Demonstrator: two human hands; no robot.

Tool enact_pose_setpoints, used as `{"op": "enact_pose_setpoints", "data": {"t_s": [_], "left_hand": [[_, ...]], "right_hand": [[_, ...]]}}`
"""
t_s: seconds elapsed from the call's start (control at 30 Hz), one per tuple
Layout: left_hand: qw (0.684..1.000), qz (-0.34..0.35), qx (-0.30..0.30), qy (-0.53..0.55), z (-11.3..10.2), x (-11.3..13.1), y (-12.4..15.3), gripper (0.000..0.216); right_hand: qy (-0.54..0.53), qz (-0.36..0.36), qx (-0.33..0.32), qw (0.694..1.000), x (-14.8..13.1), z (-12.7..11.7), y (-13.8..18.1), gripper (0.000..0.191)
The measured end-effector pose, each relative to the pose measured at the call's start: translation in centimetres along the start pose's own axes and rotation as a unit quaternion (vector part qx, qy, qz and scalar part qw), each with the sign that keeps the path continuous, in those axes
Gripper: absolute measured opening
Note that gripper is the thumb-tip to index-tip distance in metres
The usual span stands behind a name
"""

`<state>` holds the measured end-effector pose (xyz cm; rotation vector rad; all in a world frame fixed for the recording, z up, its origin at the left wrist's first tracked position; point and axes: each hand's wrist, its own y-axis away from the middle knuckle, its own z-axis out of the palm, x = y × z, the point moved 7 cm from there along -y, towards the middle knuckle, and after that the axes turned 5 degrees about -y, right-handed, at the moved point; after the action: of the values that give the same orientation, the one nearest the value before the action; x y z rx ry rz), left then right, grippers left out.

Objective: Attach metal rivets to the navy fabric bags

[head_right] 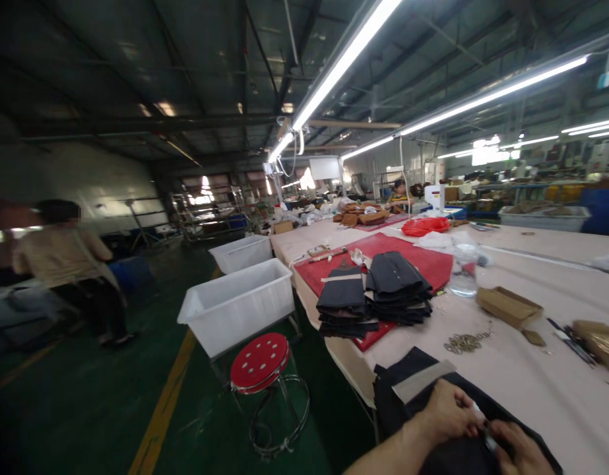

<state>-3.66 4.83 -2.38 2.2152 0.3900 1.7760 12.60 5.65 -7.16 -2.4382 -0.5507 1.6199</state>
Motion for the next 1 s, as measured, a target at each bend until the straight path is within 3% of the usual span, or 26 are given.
{"op": "enact_pose_setpoints", "data": {"t_s": [0.17, 0.43, 0.8, 1.0], "left_hand": [[0.996, 0.077, -0.004, -0.051, 0.3, 4.0, -1.0, 0.013], [0.989, 0.126, -0.011, -0.073, 0.5, 4.3, -3.5, 0.019], [0.992, 0.117, 0.007, -0.054, 0.0, 3.7, -3.8, 0.019], [0.992, 0.127, -0.021, -0.017, -0.2, 3.5, -3.7, 0.020]], "right_hand": [[0.023, -0.003, 0.031, 0.999, -5.6, -1.9, -1.8, 0.032], [0.036, 0.074, -0.010, 0.997, -3.0, -2.0, -5.1, 0.034], [0.030, 0.032, -0.024, 0.999, -3.6, -1.4, -5.0, 0.028], [-0.097, 0.027, -0.037, 0.994, -2.8, -1.6, -4.6, 0.026]]}}
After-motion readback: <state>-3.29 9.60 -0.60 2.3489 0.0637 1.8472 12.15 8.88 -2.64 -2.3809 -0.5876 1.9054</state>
